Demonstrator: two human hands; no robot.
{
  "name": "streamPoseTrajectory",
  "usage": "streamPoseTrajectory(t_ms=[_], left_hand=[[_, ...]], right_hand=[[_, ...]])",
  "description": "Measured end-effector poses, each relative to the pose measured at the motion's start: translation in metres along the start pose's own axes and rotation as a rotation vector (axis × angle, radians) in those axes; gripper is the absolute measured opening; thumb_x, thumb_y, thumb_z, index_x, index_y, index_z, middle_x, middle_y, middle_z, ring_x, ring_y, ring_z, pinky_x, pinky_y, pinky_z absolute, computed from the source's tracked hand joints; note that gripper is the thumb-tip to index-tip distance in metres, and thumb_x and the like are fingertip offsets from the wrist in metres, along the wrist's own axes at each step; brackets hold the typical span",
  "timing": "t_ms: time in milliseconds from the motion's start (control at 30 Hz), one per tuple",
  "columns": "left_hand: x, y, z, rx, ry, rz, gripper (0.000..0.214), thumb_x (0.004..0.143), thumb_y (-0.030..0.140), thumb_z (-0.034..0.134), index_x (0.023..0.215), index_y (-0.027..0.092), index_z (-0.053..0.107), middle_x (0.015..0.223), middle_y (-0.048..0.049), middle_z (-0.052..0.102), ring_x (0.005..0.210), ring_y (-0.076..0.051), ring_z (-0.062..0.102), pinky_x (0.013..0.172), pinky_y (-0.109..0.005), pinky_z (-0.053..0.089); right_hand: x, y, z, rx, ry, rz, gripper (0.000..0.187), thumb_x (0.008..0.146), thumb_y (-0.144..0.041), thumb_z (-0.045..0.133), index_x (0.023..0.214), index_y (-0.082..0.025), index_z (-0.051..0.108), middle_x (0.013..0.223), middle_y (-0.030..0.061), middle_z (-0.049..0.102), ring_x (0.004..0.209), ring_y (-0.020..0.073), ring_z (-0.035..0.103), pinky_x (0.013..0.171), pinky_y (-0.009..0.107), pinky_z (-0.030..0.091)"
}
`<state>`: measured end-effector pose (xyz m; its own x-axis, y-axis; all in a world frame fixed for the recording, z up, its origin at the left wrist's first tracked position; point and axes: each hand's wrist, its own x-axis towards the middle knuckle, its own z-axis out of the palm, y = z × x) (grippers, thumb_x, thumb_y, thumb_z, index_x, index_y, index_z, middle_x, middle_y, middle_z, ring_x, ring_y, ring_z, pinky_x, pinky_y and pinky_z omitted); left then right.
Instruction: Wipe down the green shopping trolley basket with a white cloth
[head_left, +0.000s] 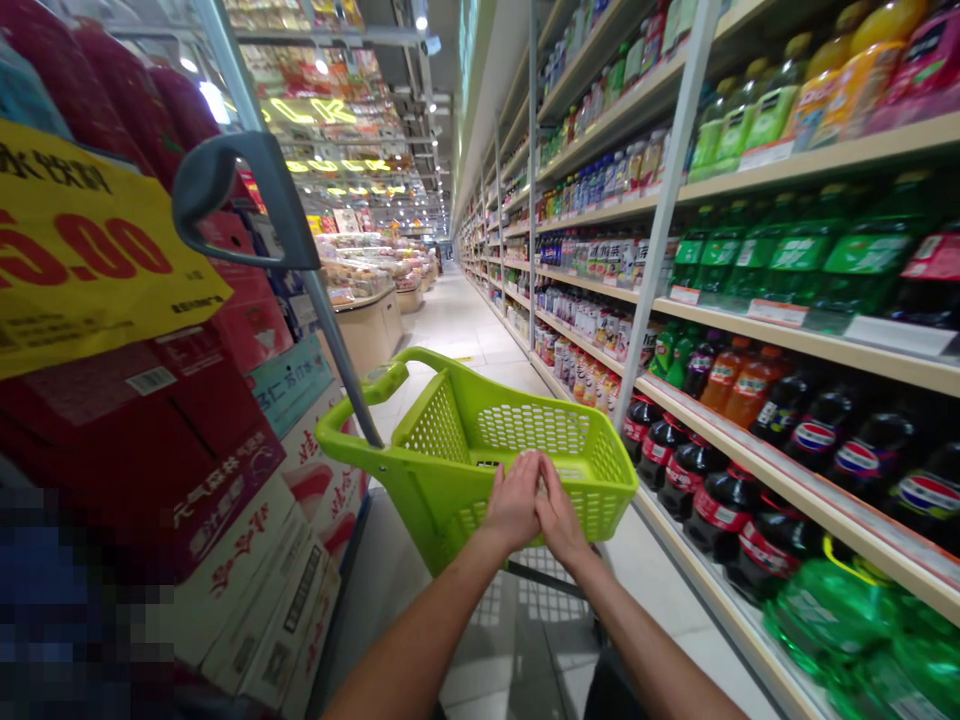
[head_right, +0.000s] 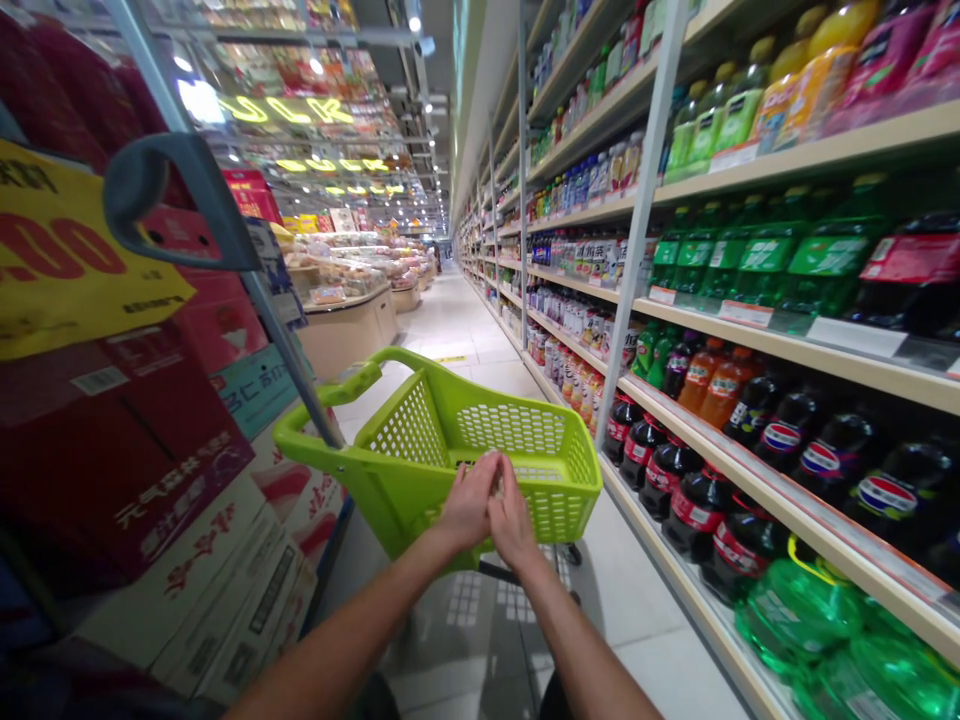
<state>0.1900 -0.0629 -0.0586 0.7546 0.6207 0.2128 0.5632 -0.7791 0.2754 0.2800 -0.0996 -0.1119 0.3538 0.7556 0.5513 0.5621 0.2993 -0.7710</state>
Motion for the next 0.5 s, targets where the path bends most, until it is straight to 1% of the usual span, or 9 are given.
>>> streamPoseTrajectory(t_ms=[67, 133, 200, 267, 333, 433, 500], left_hand=[[0.004, 0.003, 0.007, -0.015, 0.004, 0.000, 0.067, 0.074, 0.030, 0.040, 0.136, 0.013, 0.018, 0.142, -0.0067, 0.025, 0.130, -0.021, 0.020, 0.107, -0.045, 0.012], [0.007, 0.004, 0.014, -0.016, 0.025, -0.001, 0.066, 0.074, 0.031, 0.039, 0.135, 0.013, 0.022, 0.142, -0.0073, 0.026, 0.131, -0.021, 0.019, 0.108, -0.044, 0.011], [0.007, 0.004, 0.017, -0.024, 0.046, -0.015, 0.062, 0.074, 0.030, 0.039, 0.133, 0.012, 0.026, 0.141, -0.0081, 0.028, 0.130, -0.021, 0.020, 0.108, -0.042, 0.013], [0.008, 0.004, 0.017, -0.026, 0.055, -0.039, 0.059, 0.075, 0.028, 0.037, 0.131, 0.011, 0.030, 0.140, -0.0088, 0.030, 0.130, -0.020, 0.023, 0.107, -0.040, 0.015], [0.008, 0.003, 0.013, -0.014, 0.031, -0.029, 0.060, 0.076, 0.030, 0.037, 0.131, 0.010, 0.029, 0.140, -0.0098, 0.030, 0.129, -0.021, 0.023, 0.107, -0.040, 0.017], [0.010, 0.003, 0.006, 0.021, -0.012, 0.024, 0.064, 0.076, 0.038, 0.041, 0.131, 0.009, 0.029, 0.139, -0.0118, 0.031, 0.127, -0.024, 0.026, 0.105, -0.041, 0.019], [0.013, 0.005, 0.005, 0.052, 0.003, 0.026, 0.054, 0.078, 0.036, 0.041, 0.127, 0.012, 0.035, 0.132, -0.0108, 0.040, 0.121, -0.023, 0.035, 0.101, -0.039, 0.025]], right_hand=[[0.000, 0.003, 0.002, 0.127, 0.055, 0.035, 0.065, 0.075, -0.013, 0.036, 0.137, -0.015, 0.017, 0.134, 0.0107, 0.039, 0.122, 0.0192, 0.038, 0.099, 0.039, 0.036], [0.002, 0.009, 0.002, 0.228, 0.125, 0.043, 0.065, 0.078, -0.014, 0.035, 0.138, -0.018, 0.012, 0.135, 0.0108, 0.038, 0.121, 0.0191, 0.039, 0.096, 0.038, 0.039], [0.007, 0.015, 0.001, 0.289, 0.196, 0.068, 0.061, 0.082, -0.018, 0.031, 0.138, -0.020, 0.008, 0.135, 0.0116, 0.036, 0.118, 0.0186, 0.043, 0.092, 0.037, 0.043], [0.013, 0.018, 0.002, 0.330, 0.234, 0.107, 0.055, 0.086, -0.024, 0.026, 0.138, -0.020, 0.008, 0.135, 0.0131, 0.036, 0.116, 0.0181, 0.045, 0.089, 0.035, 0.045], [0.018, 0.019, 0.004, 0.366, 0.242, 0.144, 0.052, 0.088, -0.028, 0.022, 0.138, -0.019, 0.009, 0.133, 0.0145, 0.037, 0.114, 0.0178, 0.047, 0.088, 0.034, 0.046], [0.023, 0.021, 0.003, 0.363, 0.203, 0.163, 0.052, 0.089, -0.032, 0.020, 0.137, -0.018, 0.009, 0.127, 0.0155, 0.043, 0.110, 0.0176, 0.051, 0.085, 0.033, 0.048], [0.024, 0.024, -0.002, 0.258, 0.167, 0.104, 0.051, 0.089, -0.032, 0.018, 0.137, -0.017, 0.010, 0.123, 0.0155, 0.047, 0.106, 0.0179, 0.054, 0.082, 0.033, 0.049]])
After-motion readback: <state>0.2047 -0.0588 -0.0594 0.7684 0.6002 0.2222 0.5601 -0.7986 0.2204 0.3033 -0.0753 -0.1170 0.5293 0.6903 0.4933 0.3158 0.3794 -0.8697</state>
